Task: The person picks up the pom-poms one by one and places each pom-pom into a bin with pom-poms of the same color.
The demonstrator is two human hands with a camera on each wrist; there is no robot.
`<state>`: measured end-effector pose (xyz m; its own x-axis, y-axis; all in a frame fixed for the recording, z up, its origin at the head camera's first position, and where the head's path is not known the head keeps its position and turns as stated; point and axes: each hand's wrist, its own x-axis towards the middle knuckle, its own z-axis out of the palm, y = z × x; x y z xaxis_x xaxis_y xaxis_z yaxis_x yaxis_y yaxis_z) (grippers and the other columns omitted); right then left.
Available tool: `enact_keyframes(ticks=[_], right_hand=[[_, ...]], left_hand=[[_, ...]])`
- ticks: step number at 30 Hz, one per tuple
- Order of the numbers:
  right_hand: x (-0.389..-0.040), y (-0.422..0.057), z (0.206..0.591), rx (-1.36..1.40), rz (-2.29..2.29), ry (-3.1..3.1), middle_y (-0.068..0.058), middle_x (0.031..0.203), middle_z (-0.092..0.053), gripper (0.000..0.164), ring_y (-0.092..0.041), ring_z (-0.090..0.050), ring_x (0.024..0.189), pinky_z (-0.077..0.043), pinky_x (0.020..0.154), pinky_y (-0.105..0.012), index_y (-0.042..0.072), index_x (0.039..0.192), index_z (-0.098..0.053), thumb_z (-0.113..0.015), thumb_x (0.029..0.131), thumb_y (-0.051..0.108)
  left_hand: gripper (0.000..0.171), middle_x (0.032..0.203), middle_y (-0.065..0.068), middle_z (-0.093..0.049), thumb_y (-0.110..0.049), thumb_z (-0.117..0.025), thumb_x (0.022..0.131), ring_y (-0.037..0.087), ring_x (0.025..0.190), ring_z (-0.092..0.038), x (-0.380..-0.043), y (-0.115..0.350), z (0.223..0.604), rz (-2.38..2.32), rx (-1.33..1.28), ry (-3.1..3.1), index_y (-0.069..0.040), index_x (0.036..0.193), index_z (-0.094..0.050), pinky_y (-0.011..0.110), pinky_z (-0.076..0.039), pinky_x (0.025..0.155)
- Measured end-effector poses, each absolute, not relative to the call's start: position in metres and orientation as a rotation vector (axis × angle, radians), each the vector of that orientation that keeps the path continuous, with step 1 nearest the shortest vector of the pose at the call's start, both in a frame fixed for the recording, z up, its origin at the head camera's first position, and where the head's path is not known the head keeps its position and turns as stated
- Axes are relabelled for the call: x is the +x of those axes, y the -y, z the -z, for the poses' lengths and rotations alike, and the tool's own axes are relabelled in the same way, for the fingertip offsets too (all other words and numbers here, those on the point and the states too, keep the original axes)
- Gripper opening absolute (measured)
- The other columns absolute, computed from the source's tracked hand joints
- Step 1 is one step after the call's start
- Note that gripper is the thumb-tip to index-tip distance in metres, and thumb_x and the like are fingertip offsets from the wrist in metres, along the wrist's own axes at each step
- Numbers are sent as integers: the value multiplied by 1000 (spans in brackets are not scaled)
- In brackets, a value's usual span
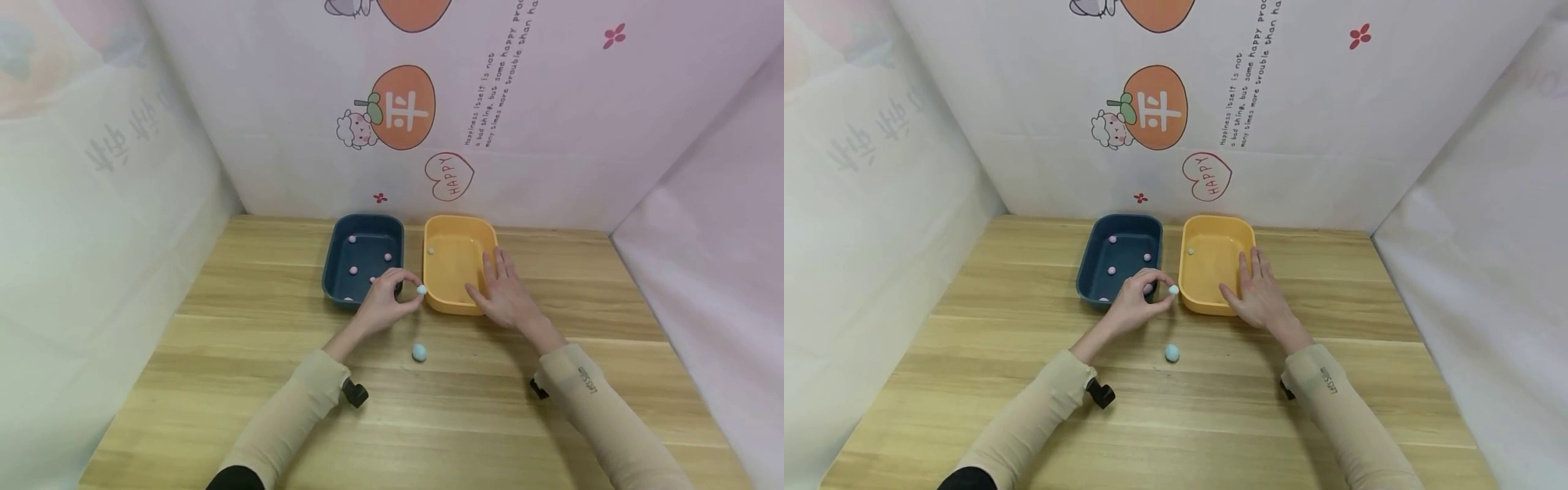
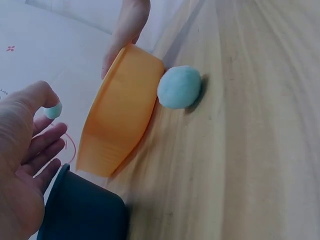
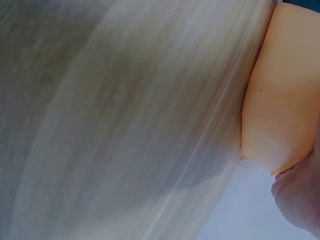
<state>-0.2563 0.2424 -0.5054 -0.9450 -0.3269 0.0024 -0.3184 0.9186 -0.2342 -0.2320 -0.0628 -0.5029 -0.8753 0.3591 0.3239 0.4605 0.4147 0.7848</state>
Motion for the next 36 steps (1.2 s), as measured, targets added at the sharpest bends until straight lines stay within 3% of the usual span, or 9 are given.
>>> enact_keyframes(ticks=[22, 29, 36], right_hand=[[-255, -246, 511, -498, 400, -3056, -41, 178, 1, 94, -58, -4, 168, -11, 139, -67, -13, 171, -8, -36, 115, 58], [-255, -245, 510, -483, 386, -3039, -39, 179, 3, 95, -57, -1, 169, -10, 140, -66, -11, 172, -5, -34, 115, 59], [-254, -243, 508, -490, 414, -3047, -39, 179, 3, 94, -56, -1, 170, -9, 140, -66, -12, 172, -7, -36, 115, 58]], left_hand=[[20, 120, 15, -78, -14, -80, 99, 40, 124, -67, -283, 16, 487, 1474, -720, 2546, -4, 115, -76, 52, -53, 113], [20, 124, 17, -76, -13, -78, 101, 43, 129, -65, -295, 7, 490, 1533, -682, 2566, -2, 118, -75, 53, -52, 114], [20, 126, 14, -75, -19, -79, 102, 37, 129, -65, -303, 4, 491, 1581, -633, 2594, -5, 117, -75, 49, -53, 113]])
